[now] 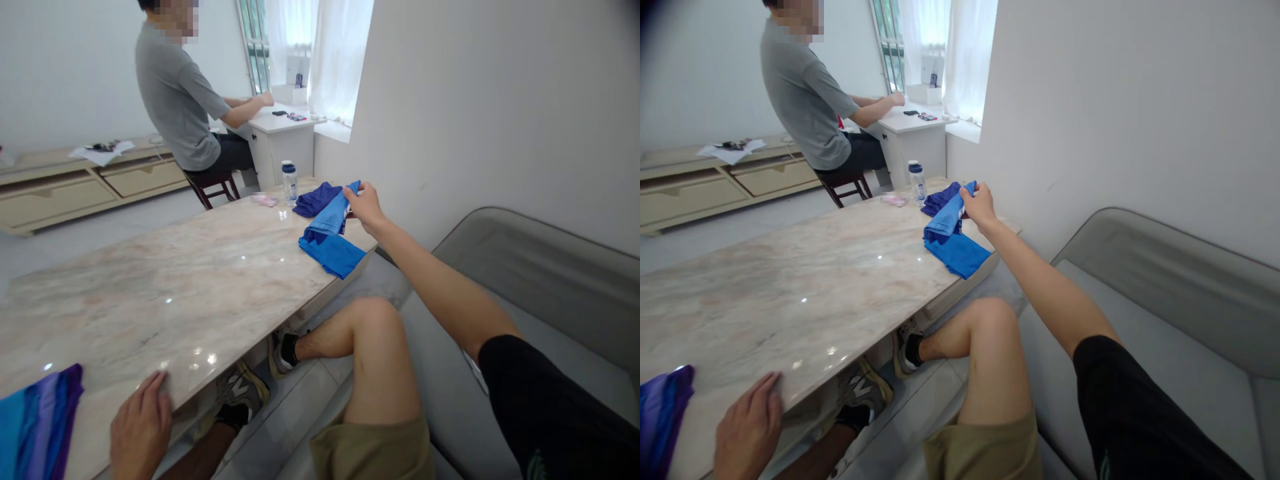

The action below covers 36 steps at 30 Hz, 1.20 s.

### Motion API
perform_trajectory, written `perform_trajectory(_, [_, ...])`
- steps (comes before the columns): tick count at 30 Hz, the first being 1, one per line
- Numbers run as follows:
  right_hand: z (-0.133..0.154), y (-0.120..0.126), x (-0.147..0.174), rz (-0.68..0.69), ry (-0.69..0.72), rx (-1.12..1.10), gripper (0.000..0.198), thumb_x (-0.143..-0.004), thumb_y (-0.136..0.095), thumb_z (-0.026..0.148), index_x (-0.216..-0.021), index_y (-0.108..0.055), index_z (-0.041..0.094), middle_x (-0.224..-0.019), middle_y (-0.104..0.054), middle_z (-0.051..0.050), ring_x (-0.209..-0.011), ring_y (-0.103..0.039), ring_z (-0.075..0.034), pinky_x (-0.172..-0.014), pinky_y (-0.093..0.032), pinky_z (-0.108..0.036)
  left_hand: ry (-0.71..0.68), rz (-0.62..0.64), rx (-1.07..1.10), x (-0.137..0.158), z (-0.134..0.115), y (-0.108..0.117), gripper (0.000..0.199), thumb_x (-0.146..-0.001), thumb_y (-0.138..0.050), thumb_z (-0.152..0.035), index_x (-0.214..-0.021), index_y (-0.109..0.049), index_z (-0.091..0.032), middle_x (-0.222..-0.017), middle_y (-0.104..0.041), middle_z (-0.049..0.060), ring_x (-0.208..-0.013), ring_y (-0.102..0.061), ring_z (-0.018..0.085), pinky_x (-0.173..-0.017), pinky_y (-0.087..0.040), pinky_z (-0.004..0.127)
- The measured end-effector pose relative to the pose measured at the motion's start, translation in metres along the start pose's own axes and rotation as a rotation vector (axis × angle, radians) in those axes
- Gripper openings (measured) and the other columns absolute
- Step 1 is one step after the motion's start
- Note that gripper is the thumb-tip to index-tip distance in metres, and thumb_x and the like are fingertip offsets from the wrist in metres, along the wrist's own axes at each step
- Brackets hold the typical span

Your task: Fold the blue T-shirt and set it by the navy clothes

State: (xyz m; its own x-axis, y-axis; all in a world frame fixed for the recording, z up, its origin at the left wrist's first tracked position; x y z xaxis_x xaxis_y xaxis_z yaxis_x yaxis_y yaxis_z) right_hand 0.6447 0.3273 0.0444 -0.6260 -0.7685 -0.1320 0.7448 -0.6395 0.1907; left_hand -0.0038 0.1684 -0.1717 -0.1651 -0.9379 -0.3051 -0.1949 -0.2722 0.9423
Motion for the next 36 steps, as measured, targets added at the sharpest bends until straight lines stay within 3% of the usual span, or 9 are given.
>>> perform_trajectory(3, [-0.035, 0.001, -0.007, -0.015, -0.127, -0.137, 0.022, -0.107, -0.073, 0.031, -0.121, -0.059, 0.023, -0.094, -0.072, 0.0, -0.082, -0.073, -0.018, -0.073, -0.068, -0.032, 0.069, 0.0, -0.042, 0.001, -0.01, 0.005, 0.053, -0.108, -0.034, -0.036, -0.142, -0.066, -0.012, -0.149, -0.07, 0.024, -0.123, -0.07, 0.041, -0.107, -0.056, 0.059])
perform_trajectory(8, [-0.138, 0.012, 0.033, 0.164, -0.615, -0.247, 0.017, -0.104, -0.079, 0.024, -0.111, -0.066, 0.016, -0.087, -0.078, -0.007, -0.078, -0.077, -0.019, -0.08, -0.071, -0.036, 0.158, -0.012, -0.068, -0.001, -0.017, 0.007, 0.051, -0.103, -0.039, -0.034, -0.142, -0.067, -0.015, -0.149, -0.071, 0.021, -0.122, -0.071, 0.041, -0.106, -0.056, 0.058])
perform_trajectory(13, [-0.197, 0.021, 0.071, 0.369, -0.779, -0.193, 0.023, -0.104, -0.082, 0.035, -0.103, -0.074, 0.014, -0.097, -0.084, -0.016, -0.087, -0.083, -0.023, -0.091, -0.07, -0.039, 0.148, -0.002, -0.103, -0.004, -0.022, 0.008, 0.057, -0.097, -0.043, -0.031, -0.141, -0.069, -0.007, -0.143, -0.072, 0.028, -0.116, -0.07, 0.047, -0.101, -0.059, 0.066])
perform_trajectory(15, [-0.203, 0.02, 0.069, 0.351, -0.774, -0.176, 0.023, -0.106, -0.078, 0.037, -0.102, -0.074, 0.015, -0.096, -0.084, -0.015, -0.087, -0.082, -0.023, -0.092, -0.07, -0.04, 0.178, -0.02, -0.105, -0.004, -0.022, 0.009, 0.058, -0.095, -0.044, -0.03, -0.142, -0.07, -0.007, -0.14, -0.072, 0.029, -0.113, -0.07, 0.048, -0.099, -0.059, 0.069])
perform_trajectory(20, [-0.203, 0.006, 0.046, 0.142, -0.776, -0.208, 0.016, -0.108, -0.073, 0.033, -0.112, -0.068, 0.018, -0.084, -0.079, -0.004, -0.08, -0.078, -0.019, -0.087, -0.071, -0.039, 0.248, -0.022, -0.125, -0.004, -0.019, 0.005, 0.056, -0.098, -0.041, -0.034, -0.142, -0.069, -0.014, -0.138, -0.072, 0.024, -0.113, -0.07, 0.046, -0.1, -0.058, 0.067])
perform_trajectory(26, [-0.192, -0.008, 0.041, 0.166, -0.76, -0.256, 0.011, -0.105, -0.075, 0.019, -0.109, -0.065, 0.019, -0.082, -0.077, -0.002, -0.074, -0.076, -0.017, -0.084, -0.072, -0.042, 0.23, -0.004, -0.173, -0.003, -0.018, 0.003, 0.059, -0.103, -0.036, -0.035, -0.144, -0.068, -0.009, -0.138, -0.072, 0.027, -0.111, -0.071, 0.047, -0.097, -0.059, 0.065])
perform_trajectory(31, [-0.184, 0.011, 0.053, 0.171, -0.635, -0.192, 0.011, -0.105, -0.076, 0.022, -0.107, -0.066, 0.018, -0.082, -0.077, -0.002, -0.076, -0.076, -0.016, -0.086, -0.072, -0.038, 0.229, -0.02, -0.157, -0.002, -0.017, 0.002, 0.06, -0.098, -0.039, -0.034, -0.145, -0.068, -0.011, -0.137, -0.072, 0.026, -0.11, -0.071, 0.046, -0.095, -0.058, 0.063])
perform_trajectory(34, [-0.191, 0.033, 0.07, 0.181, -0.628, -0.079, 0.017, -0.103, -0.08, 0.032, -0.105, -0.07, 0.018, -0.084, -0.078, -0.008, -0.083, -0.079, -0.024, -0.087, -0.072, -0.046, 0.222, -0.021, -0.17, -0.001, -0.017, 0.001, 0.061, -0.098, -0.038, -0.034, -0.146, -0.069, -0.01, -0.138, -0.072, 0.026, -0.11, -0.071, 0.047, -0.094, -0.057, 0.063])
perform_trajectory(36, [-0.192, 0.051, 0.077, 0.154, -0.555, 0.067, 0.021, -0.102, -0.08, 0.037, -0.104, -0.074, 0.016, -0.093, -0.08, -0.016, -0.1, -0.08, -0.032, -0.097, -0.068, -0.051, 0.224, -0.022, -0.175, 0.0, -0.016, 0.0, 0.062, -0.098, -0.038, -0.033, -0.146, -0.069, -0.008, -0.139, -0.072, 0.026, -0.111, -0.071, 0.048, -0.094, -0.057, 0.063])
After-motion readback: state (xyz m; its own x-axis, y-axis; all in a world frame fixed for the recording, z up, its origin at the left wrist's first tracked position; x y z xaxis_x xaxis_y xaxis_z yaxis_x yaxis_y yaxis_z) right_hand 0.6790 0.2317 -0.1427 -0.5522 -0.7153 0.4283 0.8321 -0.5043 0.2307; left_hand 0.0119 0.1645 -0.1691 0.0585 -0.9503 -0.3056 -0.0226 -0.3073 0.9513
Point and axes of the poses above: each hand's wrist, its own x-axis away from the middle knuckle, its own y-axis out of the back of the hand, z = x × y, the point moved 5 cm from there along -x, towards the middle knuckle
